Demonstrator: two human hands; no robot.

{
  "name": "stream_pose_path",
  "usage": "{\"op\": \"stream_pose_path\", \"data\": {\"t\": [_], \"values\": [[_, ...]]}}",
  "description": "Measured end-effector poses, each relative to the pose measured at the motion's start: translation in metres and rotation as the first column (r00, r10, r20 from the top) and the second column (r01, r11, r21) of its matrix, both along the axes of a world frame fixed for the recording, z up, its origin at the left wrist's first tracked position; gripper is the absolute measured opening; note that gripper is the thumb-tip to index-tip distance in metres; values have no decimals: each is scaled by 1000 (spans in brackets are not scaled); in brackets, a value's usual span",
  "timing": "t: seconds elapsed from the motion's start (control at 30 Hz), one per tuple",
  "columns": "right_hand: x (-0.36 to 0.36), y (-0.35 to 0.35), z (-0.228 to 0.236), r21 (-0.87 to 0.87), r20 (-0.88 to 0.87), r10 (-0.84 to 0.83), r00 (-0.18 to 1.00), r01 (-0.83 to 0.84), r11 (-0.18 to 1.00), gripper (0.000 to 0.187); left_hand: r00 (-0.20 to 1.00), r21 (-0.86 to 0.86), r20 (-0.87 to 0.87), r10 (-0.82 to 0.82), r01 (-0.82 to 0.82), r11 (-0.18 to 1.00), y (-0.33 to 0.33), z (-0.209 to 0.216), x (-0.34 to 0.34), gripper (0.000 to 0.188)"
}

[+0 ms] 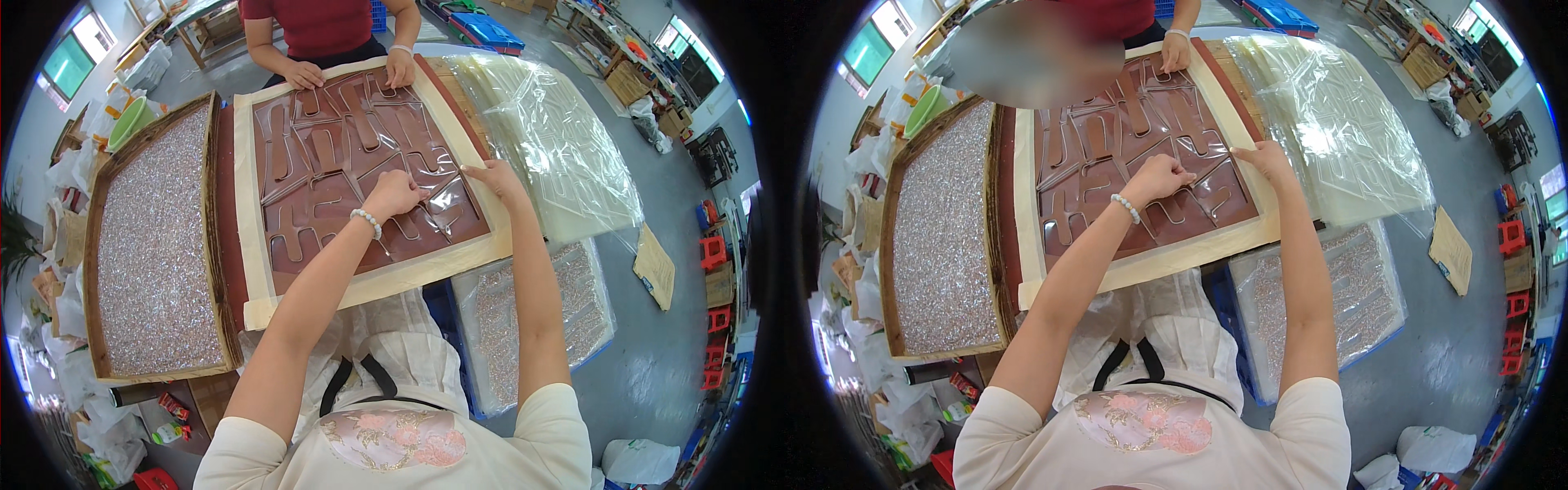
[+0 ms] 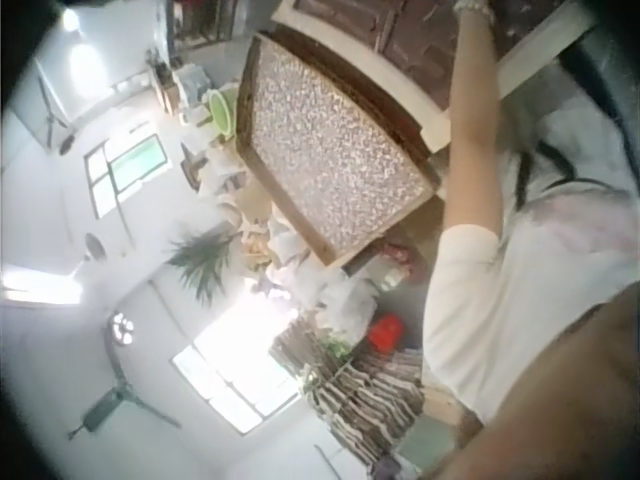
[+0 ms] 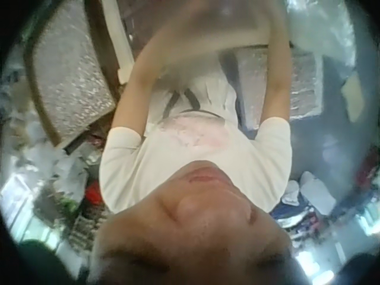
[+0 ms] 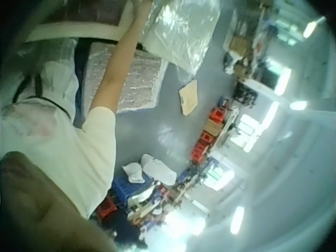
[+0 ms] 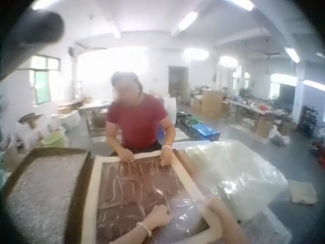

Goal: Arranging and assembling shoe upper components and plastic liners on a workbench.

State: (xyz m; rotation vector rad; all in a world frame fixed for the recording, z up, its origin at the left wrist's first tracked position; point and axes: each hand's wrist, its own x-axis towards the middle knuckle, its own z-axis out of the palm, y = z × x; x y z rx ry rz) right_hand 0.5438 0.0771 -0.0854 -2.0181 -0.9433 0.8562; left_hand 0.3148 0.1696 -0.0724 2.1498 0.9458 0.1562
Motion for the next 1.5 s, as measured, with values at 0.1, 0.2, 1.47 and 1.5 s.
{"op": "stream_pose_path", "data": {"t": [0.1, 0.2, 1.47, 1.5], "values": [[-3, 2, 6, -72, 21, -14, 1000, 16, 997, 48, 1000, 50, -26, -14, 15, 999, 0, -1, 0, 30], [-5, 2, 6, -95, 7, -30, 1000, 30, 995, 46, 997, 65, -74, -26, 31, 997, -1, 4, -1, 31], [-82, -44, -6, 64, 775, 252, 579, -469, 881, 41, 928, 494, 357, 103, -281, 822, -60, -12, -26, 24], [-80, -45, -7, 61, 776, 250, 580, -463, 885, 41, 942, 558, 330, 63, -248, 792, -61, -8, -24, 24]]}}
